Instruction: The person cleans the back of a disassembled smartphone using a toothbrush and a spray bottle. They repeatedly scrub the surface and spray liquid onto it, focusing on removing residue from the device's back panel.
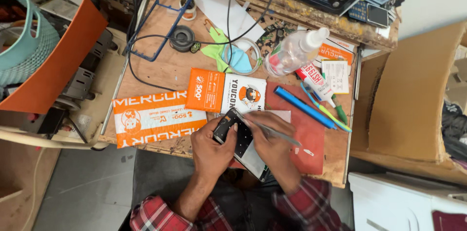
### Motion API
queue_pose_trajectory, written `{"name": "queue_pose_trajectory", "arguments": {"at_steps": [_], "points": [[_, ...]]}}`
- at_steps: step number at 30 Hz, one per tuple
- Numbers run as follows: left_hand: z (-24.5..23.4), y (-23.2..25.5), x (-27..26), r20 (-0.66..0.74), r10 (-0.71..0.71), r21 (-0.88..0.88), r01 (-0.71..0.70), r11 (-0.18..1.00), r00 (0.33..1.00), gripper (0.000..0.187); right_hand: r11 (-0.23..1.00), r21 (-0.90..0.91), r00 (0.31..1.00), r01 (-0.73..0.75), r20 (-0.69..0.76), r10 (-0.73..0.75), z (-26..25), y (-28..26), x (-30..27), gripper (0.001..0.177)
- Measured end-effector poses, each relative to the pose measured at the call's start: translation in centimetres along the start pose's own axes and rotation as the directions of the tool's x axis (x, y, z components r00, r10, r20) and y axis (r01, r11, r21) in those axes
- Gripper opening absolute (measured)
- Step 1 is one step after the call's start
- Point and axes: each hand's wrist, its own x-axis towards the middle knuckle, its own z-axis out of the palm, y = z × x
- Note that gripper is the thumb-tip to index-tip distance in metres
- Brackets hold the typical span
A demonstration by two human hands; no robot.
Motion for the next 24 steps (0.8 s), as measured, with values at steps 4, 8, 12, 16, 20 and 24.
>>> {"name": "queue_pose_trajectory", "arguments": {"at_steps": [4, 8, 12, 16, 20, 24], "points": [[-0.1, 0.6, 0.2, 0.013, -0.041, -0.022, 0.041, 0.999, 0.999, 0.018, 0.999, -0.046, 0.999, -0.026, 0.035, 0.028, -0.4, -0.3, 0.7, 0.010], [-0.1, 0.4, 0.1, 0.009, 0.017, -0.042, -0.016, 0.999, 1.000, 0.017, 0.999, -0.054, 1.000, 0.004, -0.022, -0.005, -1.1, -0.5, 0.0, 0.009], [0.0, 0.0, 0.0, 0.032, 0.003, -0.026, -0.002, 1.000, 0.999, 0.017, 0.998, -0.007, 0.997, 0.055, 0.046, -0.055, 1.0, -0.1, 1.4, 0.010], [-0.4, 1.2, 0.2, 0.065, -0.080, -0.068, 0.085, 0.994, 0.995, 0.015, 0.975, 0.222, 0.999, -0.003, -0.032, 0.010, -2.6, 0.9, 1.3, 0.011], [-2.3, 3.5, -4.9, 0.041, 0.177, -0.059, -0.175, 0.983, 0.983, 0.015, 0.912, 0.396, 0.923, -0.105, -0.302, 0.237, -11.3, 2.5, -1.8, 0.014], [-0.8, 3.4, -9.4, -0.048, 0.218, 0.177, -0.207, 0.962, 0.975, 0.031, 0.833, 0.548, 0.926, 0.076, -0.348, 0.145, -17.4, 2.0, -4.1, 0.008]]}}
